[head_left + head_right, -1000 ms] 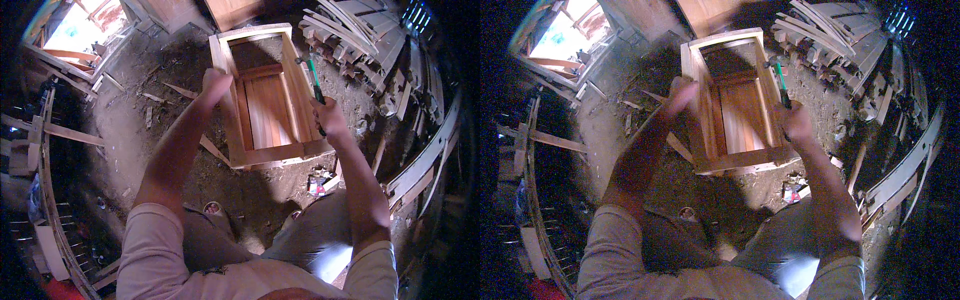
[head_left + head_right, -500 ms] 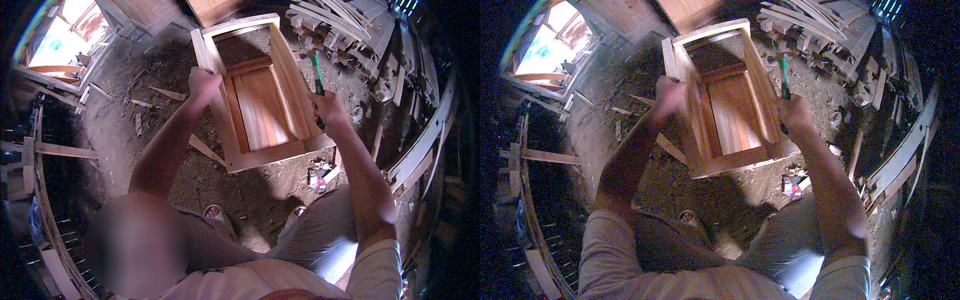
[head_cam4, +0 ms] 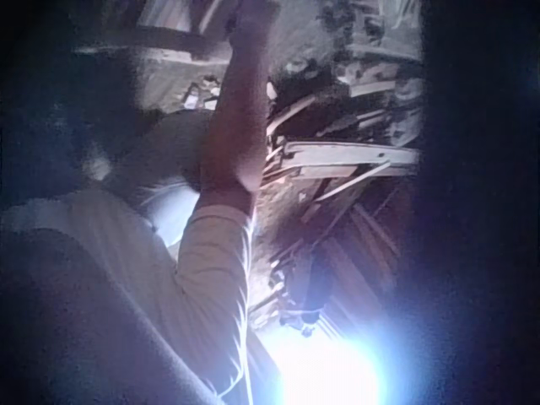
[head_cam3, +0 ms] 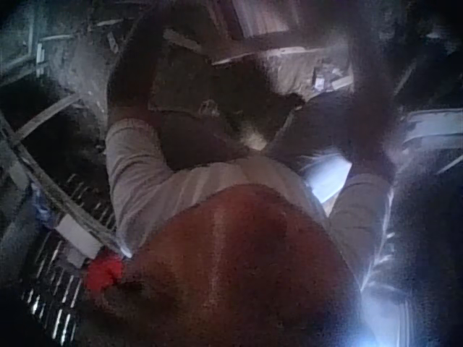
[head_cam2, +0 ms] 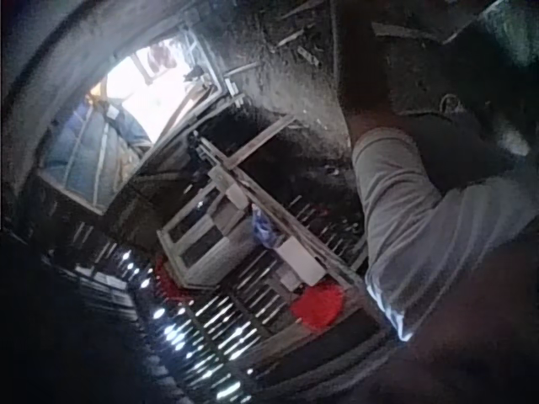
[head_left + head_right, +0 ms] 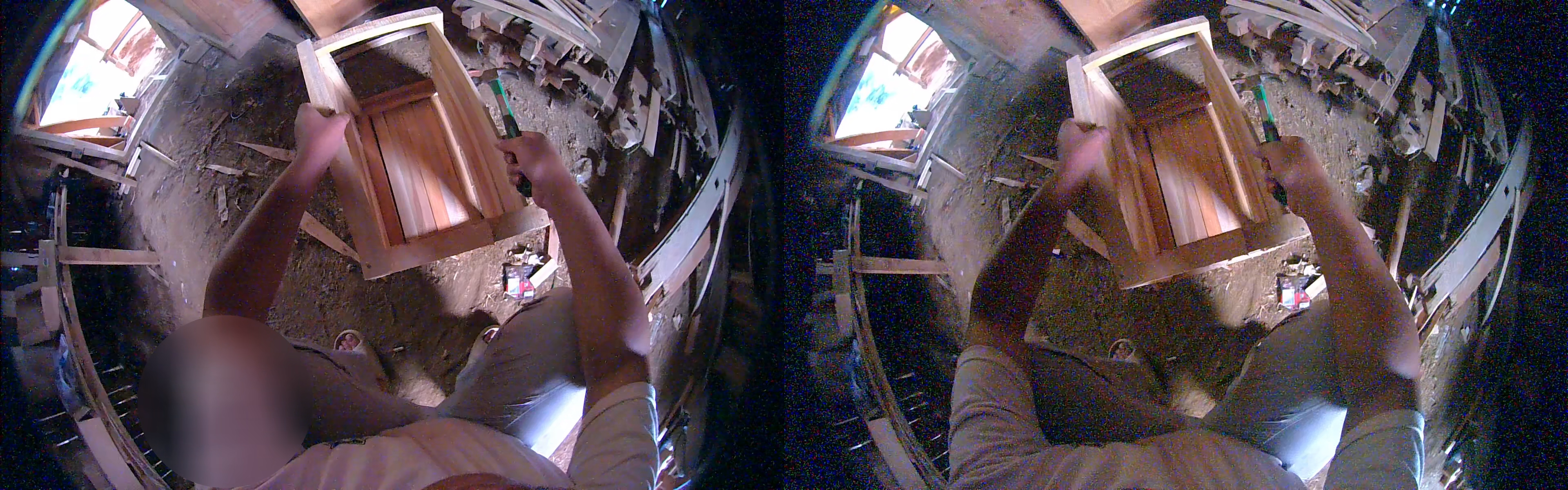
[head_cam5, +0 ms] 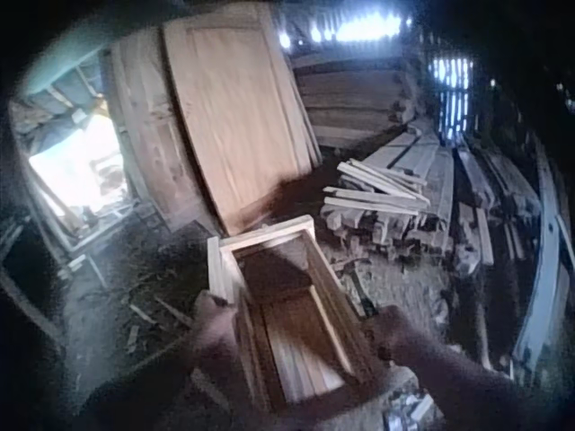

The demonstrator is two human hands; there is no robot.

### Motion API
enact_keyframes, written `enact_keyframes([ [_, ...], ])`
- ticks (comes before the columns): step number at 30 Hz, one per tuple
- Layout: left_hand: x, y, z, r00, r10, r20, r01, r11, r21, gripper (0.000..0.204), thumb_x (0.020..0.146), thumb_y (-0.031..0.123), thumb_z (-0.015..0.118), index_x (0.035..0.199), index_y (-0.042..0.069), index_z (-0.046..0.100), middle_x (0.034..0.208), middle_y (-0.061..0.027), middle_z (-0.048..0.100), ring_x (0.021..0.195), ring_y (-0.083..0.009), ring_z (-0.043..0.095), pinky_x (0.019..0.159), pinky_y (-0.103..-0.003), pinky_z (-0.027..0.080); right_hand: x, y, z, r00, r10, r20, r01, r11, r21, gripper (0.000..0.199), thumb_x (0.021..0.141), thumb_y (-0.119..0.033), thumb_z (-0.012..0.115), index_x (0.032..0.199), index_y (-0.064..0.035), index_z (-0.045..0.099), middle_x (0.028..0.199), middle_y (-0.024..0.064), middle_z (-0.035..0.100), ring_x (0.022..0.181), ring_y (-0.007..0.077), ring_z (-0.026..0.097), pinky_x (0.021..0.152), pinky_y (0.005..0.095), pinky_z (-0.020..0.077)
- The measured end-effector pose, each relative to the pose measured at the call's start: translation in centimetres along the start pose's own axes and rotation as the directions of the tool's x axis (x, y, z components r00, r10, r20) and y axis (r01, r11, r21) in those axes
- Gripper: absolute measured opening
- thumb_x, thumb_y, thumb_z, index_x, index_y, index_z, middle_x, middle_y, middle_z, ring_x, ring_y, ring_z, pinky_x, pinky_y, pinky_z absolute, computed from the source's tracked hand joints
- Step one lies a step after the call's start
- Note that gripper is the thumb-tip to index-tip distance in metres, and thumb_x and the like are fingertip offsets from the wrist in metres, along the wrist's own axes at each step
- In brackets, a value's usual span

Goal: The person assembles a small wooden box-like frame by hand, positioning planks and using a hammer to drive nails into the joints. The person repeatedly adjusts the frame and hammers nails at multiple corners to secure the structure.

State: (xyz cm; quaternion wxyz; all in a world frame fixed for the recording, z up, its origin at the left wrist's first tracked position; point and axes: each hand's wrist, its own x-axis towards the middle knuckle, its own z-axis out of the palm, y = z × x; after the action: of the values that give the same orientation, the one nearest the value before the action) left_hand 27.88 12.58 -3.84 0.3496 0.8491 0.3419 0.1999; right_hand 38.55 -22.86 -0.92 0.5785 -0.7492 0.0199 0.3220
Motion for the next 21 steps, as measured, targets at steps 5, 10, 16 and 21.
enact_keyframes([
  [5,0.1,0.4,0.2,0.999,0.049,0.006,-0.049,0.999,0.022,0.047,0.075,0.02,0.083,0.105,-0.012,0.066,0.097,-0.0266,0.074,0.091,-0.0375,0.075,0.081,-0.044,0.058,0.1,-0.2,-0.1,1.0,-0.005,-0.008,0.004,1.0,-0.022,0.02,0.093,-0.014,0.068,0.083,-0.0112,0.051,0.062,-0.0022,0.044,0.046,0.0103,0.041,0.043,0.0305,0.0352],
  [10,-0.3,0.4,0.0,0.998,0.061,-0.011,-0.062,0.998,-0.034,0.049,0.074,0.024,0.083,0.103,-0.01,0.064,0.097,-0.0262,0.073,0.092,-0.0372,0.074,0.081,-0.044,0.058,0.1,-0.2,0.2,1.0,-0.014,-0.004,0.014,0.999,-0.036,0.021,0.093,-0.013,0.069,0.083,-0.011,0.051,0.062,-0.0026,0.044,0.046,0.0097,0.04,0.043,0.0297,0.0345],
  [16,0.4,-0.1,0.0,0.994,0.104,0.023,-0.105,0.993,0.048,0.058,0.074,0.033,0.086,0.106,-0.01,0.063,0.099,-0.0276,0.073,0.093,-0.0389,0.074,0.085,-0.045,0.057,-0.4,-0.9,0.5,0.999,0.022,-0.031,-0.023,0.999,-0.033,0.02,0.093,-0.014,0.069,0.085,-0.0109,0.052,0.063,-0.003,0.043,0.048,0.0096,0.04,0.044,0.0285,0.0347],
  [21,0.3,0.3,0.2,0.992,0.124,0.02,-0.126,0.988,0.087,0.063,0.073,0.036,0.088,0.107,-0.01,0.062,0.101,-0.0278,0.073,0.094,-0.0388,0.074,0.085,-0.046,0.058,0.1,-0.2,-0.5,1.0,-0.025,0.008,0.025,0.999,-0.048,0.021,0.093,-0.015,0.07,0.085,-0.0111,0.051,0.066,-0.0033,0.043,0.05,0.0083,0.04,0.044,0.0278,0.0337],
])
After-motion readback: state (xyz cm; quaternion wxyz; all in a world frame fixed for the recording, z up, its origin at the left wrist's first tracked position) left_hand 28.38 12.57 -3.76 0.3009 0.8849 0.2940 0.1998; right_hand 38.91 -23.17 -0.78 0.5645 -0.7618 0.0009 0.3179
